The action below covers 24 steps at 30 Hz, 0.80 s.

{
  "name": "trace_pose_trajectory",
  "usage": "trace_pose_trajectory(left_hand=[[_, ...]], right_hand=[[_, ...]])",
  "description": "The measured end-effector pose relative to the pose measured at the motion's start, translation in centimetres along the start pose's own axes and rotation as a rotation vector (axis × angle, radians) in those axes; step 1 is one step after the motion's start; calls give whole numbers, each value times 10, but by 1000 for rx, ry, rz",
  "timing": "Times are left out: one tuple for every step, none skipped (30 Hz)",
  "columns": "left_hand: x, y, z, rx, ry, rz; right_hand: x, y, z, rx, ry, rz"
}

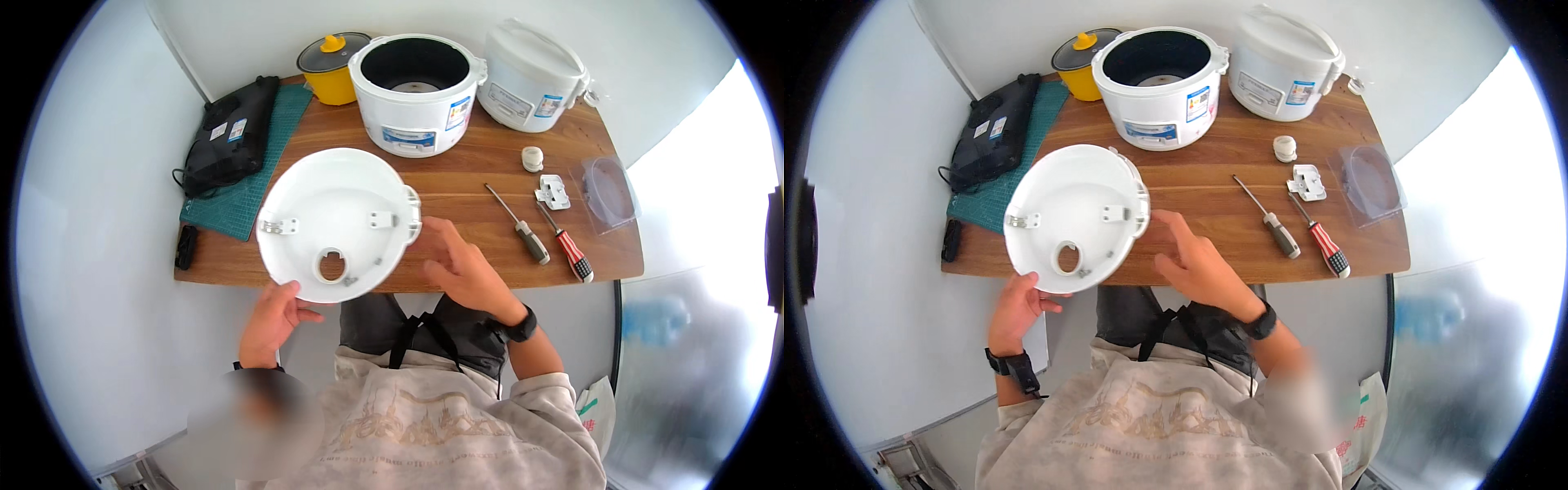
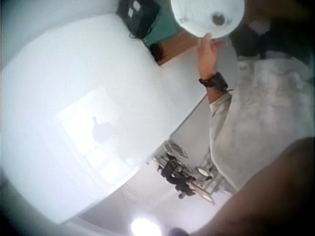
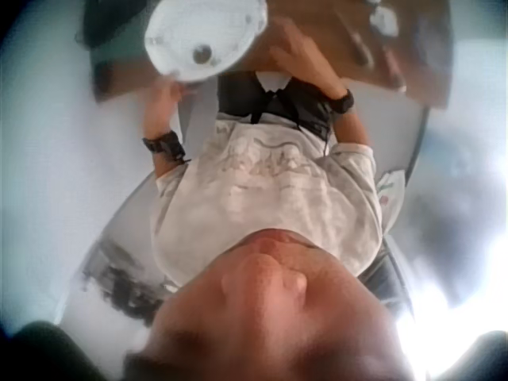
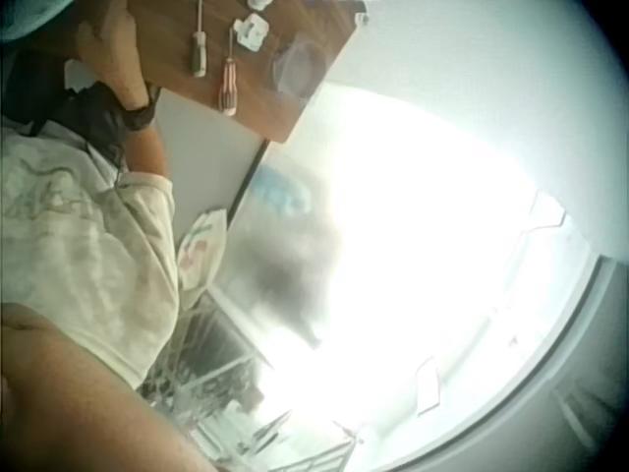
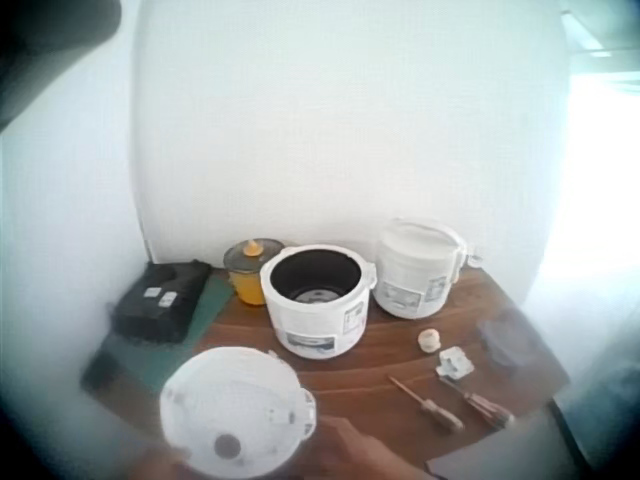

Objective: The person uses a screwdriver to remove screws from a white plastic lid and then from a white plastic bowl-shaped component. They manipulate the parts on a wooden table, placing screws aside and repositioning the components to access different screw holes.

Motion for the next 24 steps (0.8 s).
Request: trace_pose_trajectory(left_hand=[[16,1,-5,-34,-24,-64],[29,4,-10,-58,-10,-90],[42,7,-13,-84,8,-112],[55,8,-18,-111,27,-135],[65,10,-27,-139,59,-140],[80,11,-31,-149,51,-194],[96,13,-35,-159,43,-247],[111,14,-38,-170,34,-299],[123,15,-43,-201,13,-344],[131,16,-48,-207,40,-360],[139,17,-55,-211,66,-374],[144,18,-61,-216,90,-379],[153,16,-69,-238,145,-436],[158,12,-74,-283,164,-487],[164,9,-79,-329,184,-542],[168,4,-84,-375,203,-595],[169,2,-88,-416,224,-617],[168,0,-92,-456,246,-640],[168,-2,-96,-496,268,-661],[168,-5,-96,-478,347,-697],[169,-9,-96,-461,424,-733],[169,-13,-96,-443,502,-768],[168,-16,-96,-440,523,-784],[170,-21,-91,-419,544,-837]], right_hand=[[-6,-14,1,38,111,2],[-11,-25,4,75,222,5],[-17,-34,10,123,344,26],[-22,-41,15,168,374,65],[-27,-48,17,213,404,104],[-34,-55,21,254,435,148],[-40,-56,22,230,348,183],[-48,-58,29,228,316,221],[-55,-58,35,223,286,255],[-61,-58,40,218,254,287],[-68,-58,44,226,258,317],[-74,-58,49,235,265,339],[-80,-57,54,245,272,359],[-85,-55,60,266,257,366],[-91,-53,66,288,241,376],[-98,-51,73,311,225,385],[-104,-48,77,312,208,378],[-108,-45,79,319,164,356],[-113,-42,80,324,119,333],[-116,-39,81,330,75,309],[-116,-37,80,314,35,288],[-117,-33,77,295,-32,255],[-117,-30,71,275,-99,221],[-117,-28,66,257,-167,189]])
Point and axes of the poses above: each hand's wrist, its own y-axis towards the middle knuckle, its own x-axis out of the palm, z = x × y, the point moved 10 cm from there along y, towards the middle knuckle, and after that the axes turned 5 degrees about z, right-handed, at the moved point
